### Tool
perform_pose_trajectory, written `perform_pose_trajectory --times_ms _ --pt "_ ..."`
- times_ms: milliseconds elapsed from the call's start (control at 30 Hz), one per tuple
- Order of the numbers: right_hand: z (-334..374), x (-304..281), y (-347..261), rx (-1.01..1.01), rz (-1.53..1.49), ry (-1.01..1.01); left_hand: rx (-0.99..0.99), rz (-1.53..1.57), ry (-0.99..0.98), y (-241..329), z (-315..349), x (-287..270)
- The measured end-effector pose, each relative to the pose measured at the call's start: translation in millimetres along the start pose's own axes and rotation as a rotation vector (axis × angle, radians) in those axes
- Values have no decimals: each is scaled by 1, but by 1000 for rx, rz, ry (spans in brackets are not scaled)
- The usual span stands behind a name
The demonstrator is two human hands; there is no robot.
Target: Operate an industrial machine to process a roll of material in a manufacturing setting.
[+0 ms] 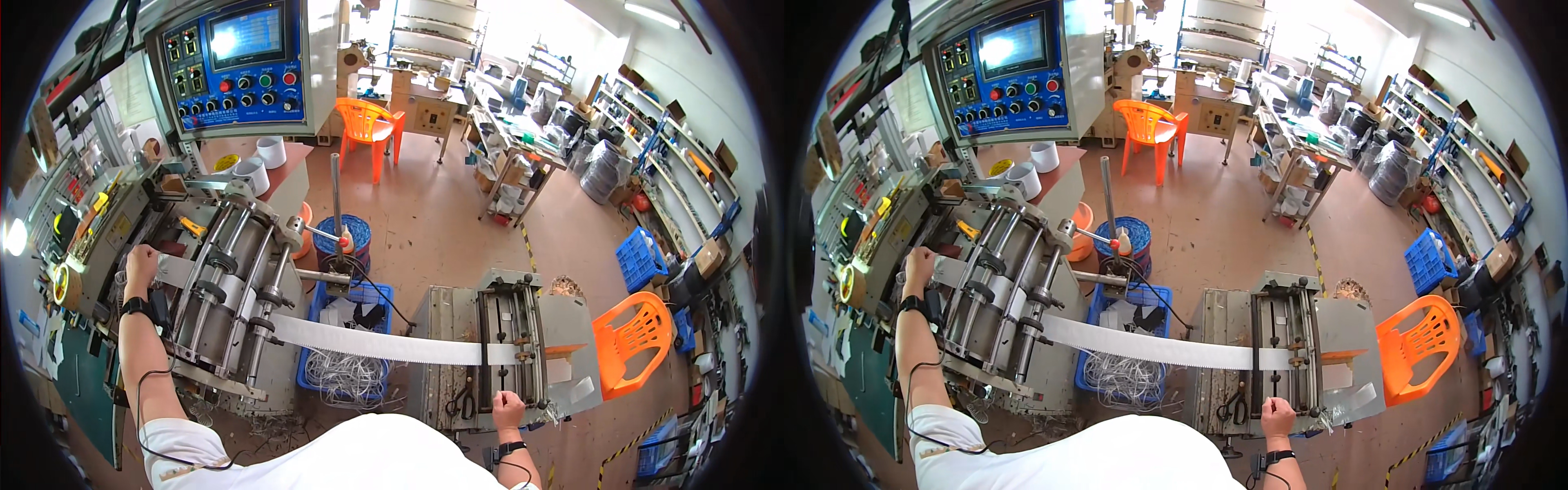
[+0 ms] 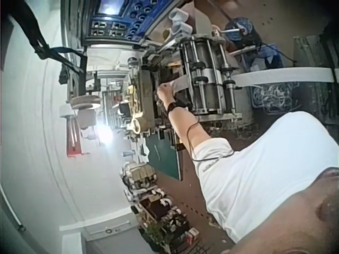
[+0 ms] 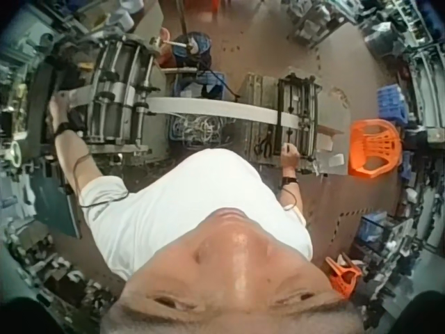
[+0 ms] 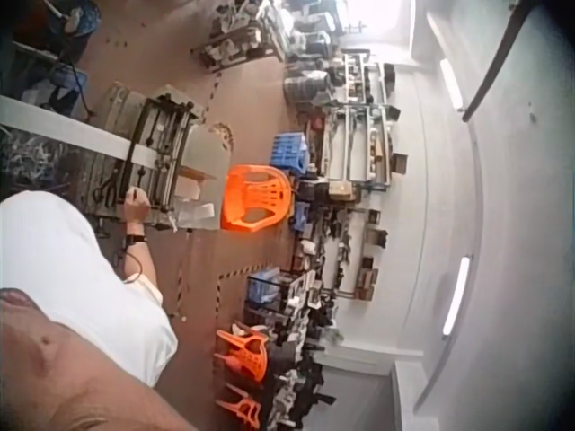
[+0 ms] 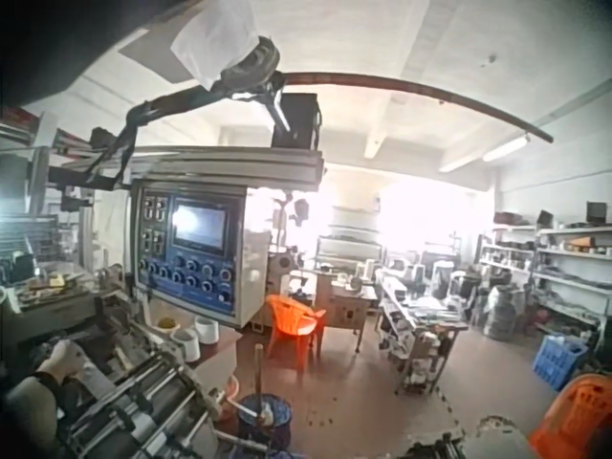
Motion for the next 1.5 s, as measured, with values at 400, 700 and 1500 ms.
perform_pose_trajectory --times_ms 400,700,1500 --pt "-3 -3 -5 1 0 36 -62 -14 -13 7 4 -7" --pt "-2 -4 -5 10 -14 41 -42 45 31 0 -2 -2" --pt "-2 -5 -6 45 18 63 -89 -100 67 -53 -36 34"
Point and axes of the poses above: each hand's wrist, its own z-axis away from the middle knuckle, its own x-axis out of the palm, y = z × x, the point moved 6 cm from there along -z, towards the middle knuckle, and after that the axes turned 4 degrees about -z, right-handed, at the moved point
